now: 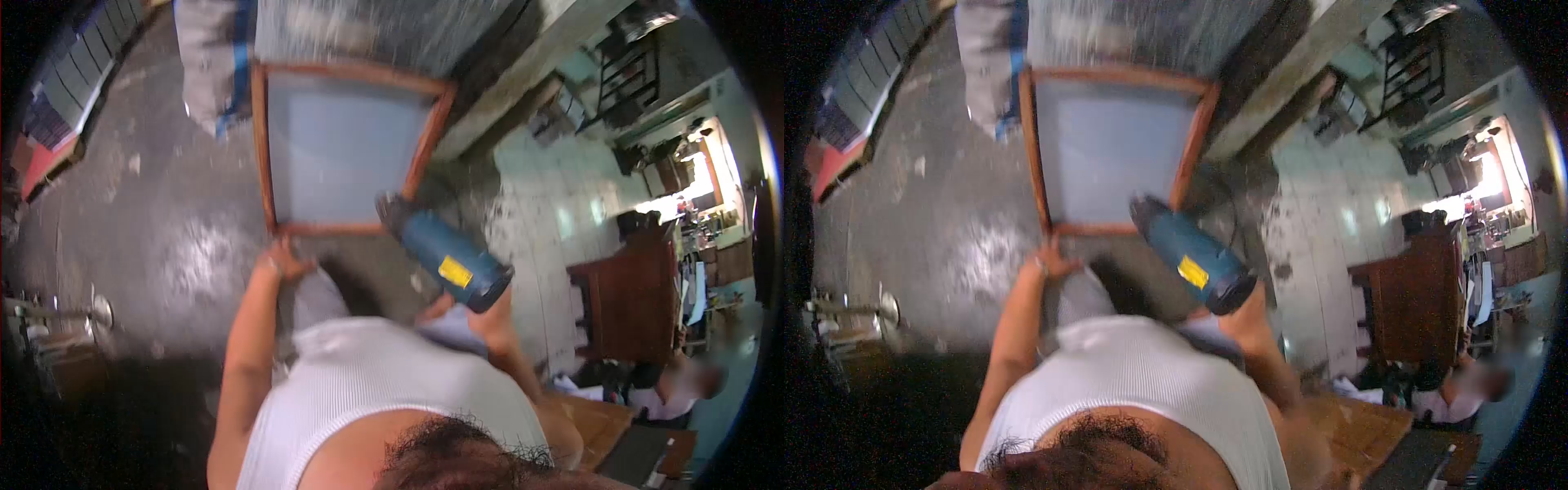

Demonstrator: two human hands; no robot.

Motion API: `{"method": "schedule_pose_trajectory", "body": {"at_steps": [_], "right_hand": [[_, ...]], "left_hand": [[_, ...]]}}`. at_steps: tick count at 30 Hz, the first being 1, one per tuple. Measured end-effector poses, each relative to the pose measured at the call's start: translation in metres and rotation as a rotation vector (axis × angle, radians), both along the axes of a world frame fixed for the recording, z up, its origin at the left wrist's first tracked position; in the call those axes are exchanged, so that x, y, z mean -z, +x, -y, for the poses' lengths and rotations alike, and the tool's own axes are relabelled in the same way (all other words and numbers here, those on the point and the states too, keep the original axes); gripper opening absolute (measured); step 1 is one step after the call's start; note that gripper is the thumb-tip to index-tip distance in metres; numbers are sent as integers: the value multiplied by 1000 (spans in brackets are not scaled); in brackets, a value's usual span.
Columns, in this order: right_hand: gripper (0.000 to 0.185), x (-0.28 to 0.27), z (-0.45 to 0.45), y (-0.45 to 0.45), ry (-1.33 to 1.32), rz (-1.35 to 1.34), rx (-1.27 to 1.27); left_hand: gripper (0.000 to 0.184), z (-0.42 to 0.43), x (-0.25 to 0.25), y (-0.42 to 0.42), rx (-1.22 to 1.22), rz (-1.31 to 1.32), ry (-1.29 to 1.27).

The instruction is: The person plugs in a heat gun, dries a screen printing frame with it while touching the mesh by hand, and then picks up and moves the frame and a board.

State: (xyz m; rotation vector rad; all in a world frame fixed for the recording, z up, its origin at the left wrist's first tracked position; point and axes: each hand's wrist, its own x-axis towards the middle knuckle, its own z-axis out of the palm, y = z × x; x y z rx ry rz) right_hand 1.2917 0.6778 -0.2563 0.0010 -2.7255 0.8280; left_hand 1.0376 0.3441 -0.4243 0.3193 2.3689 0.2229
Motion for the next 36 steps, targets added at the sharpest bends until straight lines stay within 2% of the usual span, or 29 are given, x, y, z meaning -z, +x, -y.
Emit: {"method": "schedule_pose_trajectory", "body": {"at_steps": [1,2,4,5,7,9,10,11,13,17,20,23,25,29,31,32,36], "right_hand": [[79,2,-1,-8,12,-31,37],[75,-3,-2,-16,-53,-69,195],[67,-14,4,-17,-226,-95,521],[60,1,-18,-17,-325,-167,602],[49,-18,-47,-19,-507,-159,613],[42,-53,-59,-19,-737,-259,463],[30,-60,-65,-22,-734,-405,429],[32,-81,-56,-25,-826,-433,451],[31,-89,-66,-24,-969,-440,392],[29,-65,-81,-19,-953,-272,461],[27,-36,-79,-20,-973,-211,486],[28,-31,-84,-22,-999,-243,552],[32,-43,-94,-24,-948,-364,488],[38,-108,-99,-27,-981,-539,452],[44,-124,-114,-29,-887,-672,411],[47,-132,-120,-30,-864,-680,338],[46,-154,-113,-38,-795,-708,316]], "left_hand": [[122,-1,-11,2,-4,36,8],[123,-2,14,-1,27,19,-4],[121,-4,5,-2,7,86,9],[121,-2,11,-4,22,77,8],[121,-2,18,-7,54,68,11],[121,-3,12,-8,27,79,11],[121,-2,12,-9,21,81,20],[121,-1,12,-8,13,84,29],[122,1,10,-7,14,92,58],[123,1,26,-3,10,60,103],[123,-2,10,-1,41,70,99],[123,-6,2,3,41,51,97],[122,-6,2,3,61,45,101],[122,-4,13,1,82,51,108],[122,-3,13,0,85,44,111],[122,-3,14,1,88,41,115],[121,-5,16,-2,65,55,92]]}}
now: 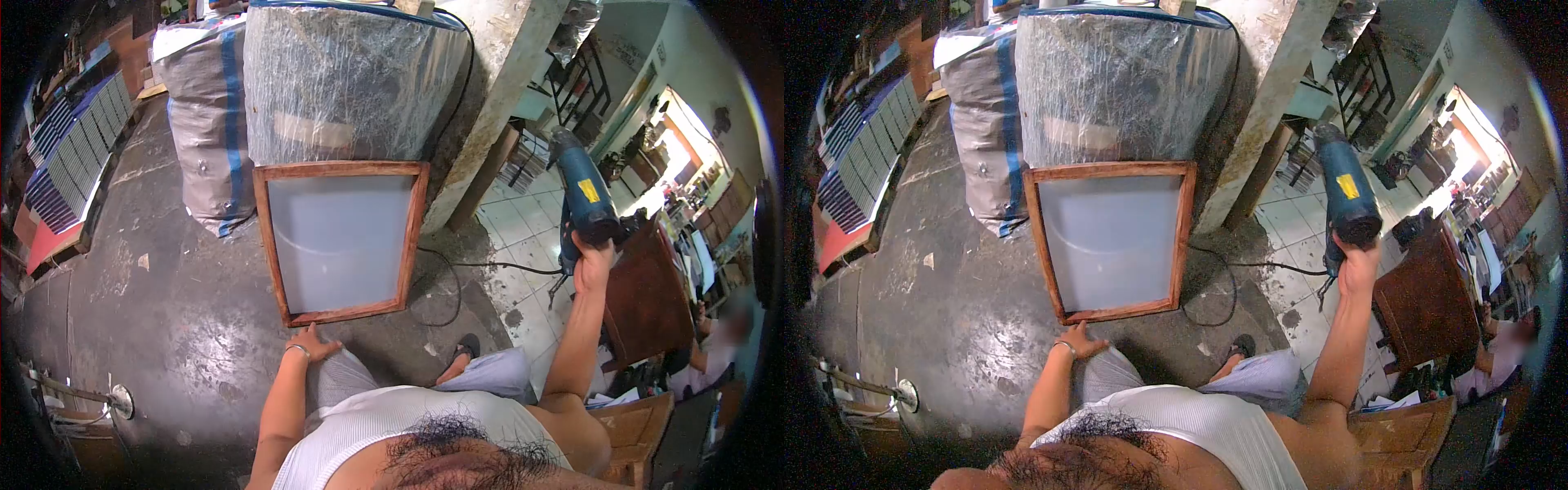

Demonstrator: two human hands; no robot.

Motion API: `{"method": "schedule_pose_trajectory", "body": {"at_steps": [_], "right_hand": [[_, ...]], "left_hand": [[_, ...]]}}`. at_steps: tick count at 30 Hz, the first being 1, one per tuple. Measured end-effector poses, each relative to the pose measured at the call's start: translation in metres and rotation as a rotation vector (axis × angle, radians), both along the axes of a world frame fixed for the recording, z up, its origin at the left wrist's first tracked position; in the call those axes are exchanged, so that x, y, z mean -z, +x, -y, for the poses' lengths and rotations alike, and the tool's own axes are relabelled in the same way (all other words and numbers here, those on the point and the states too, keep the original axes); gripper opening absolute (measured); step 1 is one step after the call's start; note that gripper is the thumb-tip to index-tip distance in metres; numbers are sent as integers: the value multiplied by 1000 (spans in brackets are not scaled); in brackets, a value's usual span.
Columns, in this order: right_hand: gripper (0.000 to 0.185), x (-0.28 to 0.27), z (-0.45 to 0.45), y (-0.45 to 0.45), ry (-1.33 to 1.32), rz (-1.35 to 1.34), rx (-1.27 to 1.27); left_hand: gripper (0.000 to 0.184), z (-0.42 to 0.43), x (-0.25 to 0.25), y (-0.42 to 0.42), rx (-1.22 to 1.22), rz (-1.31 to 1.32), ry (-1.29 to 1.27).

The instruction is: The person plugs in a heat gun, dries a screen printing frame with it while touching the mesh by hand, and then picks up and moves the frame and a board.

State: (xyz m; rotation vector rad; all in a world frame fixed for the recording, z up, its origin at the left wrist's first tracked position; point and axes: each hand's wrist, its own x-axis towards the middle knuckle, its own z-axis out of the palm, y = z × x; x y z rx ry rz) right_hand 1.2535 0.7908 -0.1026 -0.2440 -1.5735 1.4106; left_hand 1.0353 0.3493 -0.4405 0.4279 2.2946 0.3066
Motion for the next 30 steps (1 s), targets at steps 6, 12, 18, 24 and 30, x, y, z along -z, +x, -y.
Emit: {"method": "schedule_pose_trajectory", "body": {"at_steps": [6,12,18,24,30], "right_hand": [[50,7,11,-5,2,-51,-9],[43,-12,9,-4,-14,-111,-16],[46,22,-9,-3,26,-13,105],[41,37,-15,-10,-64,-92,71],[36,33,-18,-10,-42,-140,104]], "left_hand": [[121,1,-9,2,-23,-2,-7],[121,8,1,3,-30,-10,0],[121,8,-1,1,-26,-21,2],[120,4,-3,2,-10,-27,10],[119,3,12,-3,-1,-34,1]]}}
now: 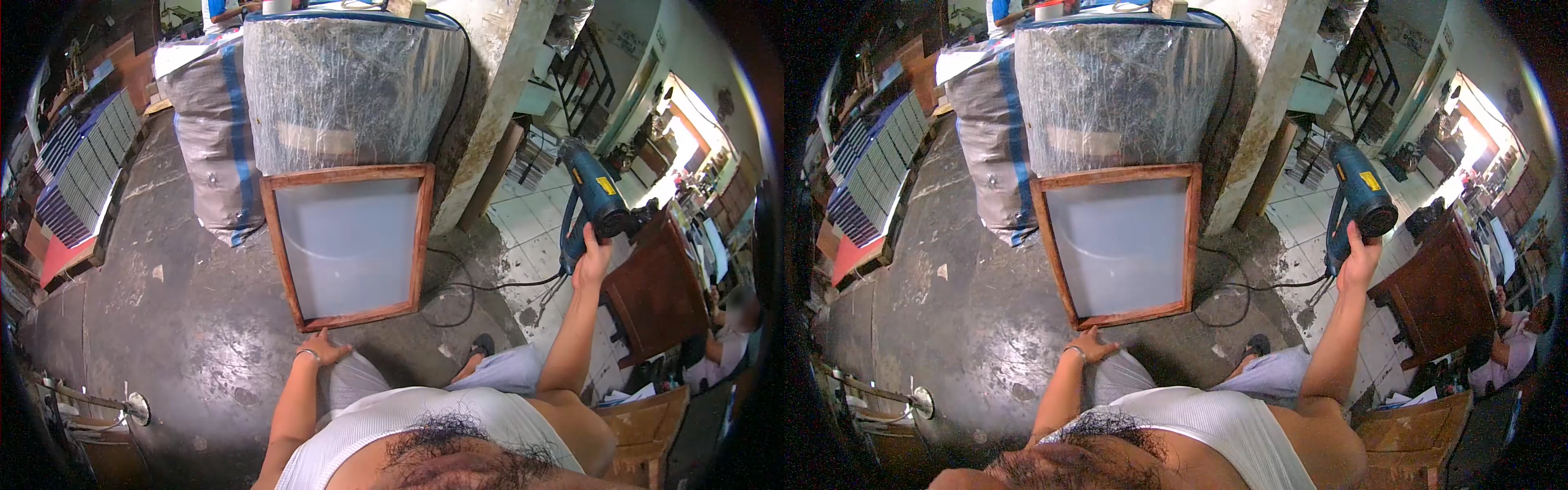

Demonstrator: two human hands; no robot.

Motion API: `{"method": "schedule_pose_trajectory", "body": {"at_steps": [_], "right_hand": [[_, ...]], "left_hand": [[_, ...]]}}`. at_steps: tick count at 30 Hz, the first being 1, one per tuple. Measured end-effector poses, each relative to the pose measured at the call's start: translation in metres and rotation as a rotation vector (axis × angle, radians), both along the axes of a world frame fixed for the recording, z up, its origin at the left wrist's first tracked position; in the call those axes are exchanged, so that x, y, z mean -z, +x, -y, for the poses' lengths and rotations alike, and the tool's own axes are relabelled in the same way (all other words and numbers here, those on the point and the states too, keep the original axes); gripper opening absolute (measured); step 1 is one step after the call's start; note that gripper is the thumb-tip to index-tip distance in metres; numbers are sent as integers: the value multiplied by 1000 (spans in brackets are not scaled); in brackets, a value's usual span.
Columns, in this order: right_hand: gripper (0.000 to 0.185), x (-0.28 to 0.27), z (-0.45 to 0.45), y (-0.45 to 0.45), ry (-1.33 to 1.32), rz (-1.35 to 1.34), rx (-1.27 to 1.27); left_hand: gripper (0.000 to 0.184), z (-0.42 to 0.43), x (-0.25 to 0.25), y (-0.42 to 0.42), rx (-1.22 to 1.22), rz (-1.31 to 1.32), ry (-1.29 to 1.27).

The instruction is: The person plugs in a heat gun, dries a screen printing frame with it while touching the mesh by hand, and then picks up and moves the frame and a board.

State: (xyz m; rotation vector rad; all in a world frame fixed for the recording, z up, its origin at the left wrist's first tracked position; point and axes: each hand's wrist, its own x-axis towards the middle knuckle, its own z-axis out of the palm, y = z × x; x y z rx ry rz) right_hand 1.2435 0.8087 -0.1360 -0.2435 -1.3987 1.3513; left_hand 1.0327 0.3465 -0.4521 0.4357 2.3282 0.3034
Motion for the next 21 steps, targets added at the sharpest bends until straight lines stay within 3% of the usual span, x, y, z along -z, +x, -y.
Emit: {"method": "schedule_pose_trajectory", "body": {"at_steps": [5,8,11,15,16,17,19,21], "right_hand": [[34,0,3,4,-15,-7,-61],[45,13,0,7,28,46,98],[53,26,7,15,103,243,122],[53,44,34,17,347,391,29],[54,52,43,16,322,386,6],[54,52,57,14,362,456,1],[55,43,86,13,451,593,-4],[55,42,103,11,496,635,-75]], "left_hand": [[119,-4,-2,1,7,4,13],[120,-6,-3,-1,10,18,29],[110,-6,27,-11,86,-47,210],[94,-72,-90,0,74,85,684],[101,-100,-103,-4,61,274,917],[103,-119,-151,2,45,458,1035],[106,-159,-198,4,83,688,1158],[111,-185,-242,12,114,784,1116]]}}
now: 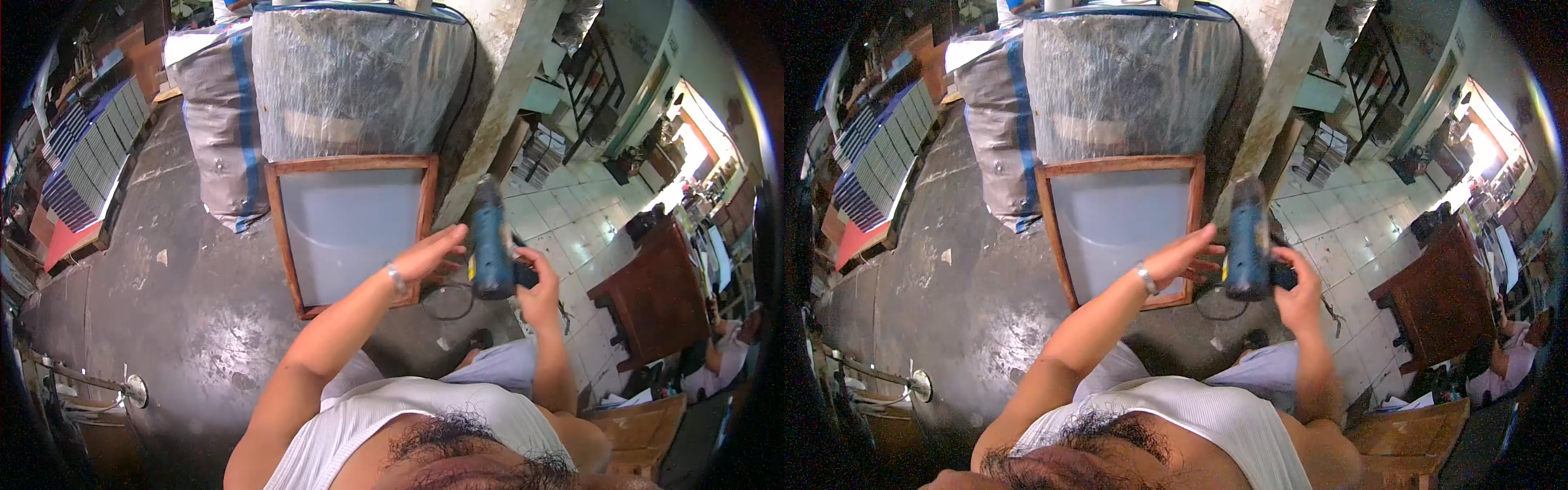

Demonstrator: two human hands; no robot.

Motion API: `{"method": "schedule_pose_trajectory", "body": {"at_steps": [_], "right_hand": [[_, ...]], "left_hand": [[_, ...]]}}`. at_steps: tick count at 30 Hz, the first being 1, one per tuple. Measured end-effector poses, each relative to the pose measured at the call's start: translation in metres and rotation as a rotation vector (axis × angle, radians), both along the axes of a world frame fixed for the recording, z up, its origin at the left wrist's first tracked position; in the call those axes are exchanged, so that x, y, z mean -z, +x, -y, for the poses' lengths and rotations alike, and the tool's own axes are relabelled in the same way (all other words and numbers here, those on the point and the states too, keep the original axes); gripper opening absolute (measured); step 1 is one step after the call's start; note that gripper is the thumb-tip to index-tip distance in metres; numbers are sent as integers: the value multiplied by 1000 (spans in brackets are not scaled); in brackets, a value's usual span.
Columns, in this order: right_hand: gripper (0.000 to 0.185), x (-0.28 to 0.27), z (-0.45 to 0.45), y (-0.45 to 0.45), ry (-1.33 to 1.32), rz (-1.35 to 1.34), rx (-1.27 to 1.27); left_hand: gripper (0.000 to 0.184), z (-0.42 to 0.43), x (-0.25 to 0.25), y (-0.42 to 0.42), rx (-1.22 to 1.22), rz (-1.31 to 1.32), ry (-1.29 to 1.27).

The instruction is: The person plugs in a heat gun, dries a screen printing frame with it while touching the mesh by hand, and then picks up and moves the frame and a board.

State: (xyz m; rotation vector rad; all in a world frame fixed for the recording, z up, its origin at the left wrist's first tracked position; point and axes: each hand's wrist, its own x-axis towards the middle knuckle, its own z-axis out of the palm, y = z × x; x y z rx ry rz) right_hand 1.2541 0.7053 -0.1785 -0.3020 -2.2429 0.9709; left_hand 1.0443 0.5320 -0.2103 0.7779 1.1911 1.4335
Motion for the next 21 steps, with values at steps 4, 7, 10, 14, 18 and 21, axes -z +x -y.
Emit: {"method": "schedule_pose_trajectory", "body": {"at_steps": [4,7,10,14,18,21], "right_hand": [[50,4,17,-1,192,50,6],[49,6,17,1,271,63,10],[49,-3,24,4,364,34,10],[49,-10,19,3,433,45,33],[49,-39,4,2,622,133,-40],[48,-50,0,0,704,150,-72]], "left_hand": [[80,-37,7,28,-172,-45,112],[74,-38,15,40,-272,22,177],[71,-40,24,45,-334,37,205],[62,-30,12,49,-366,49,289],[56,-33,12,47,-371,85,369],[55,-29,-5,50,-389,40,399]]}}
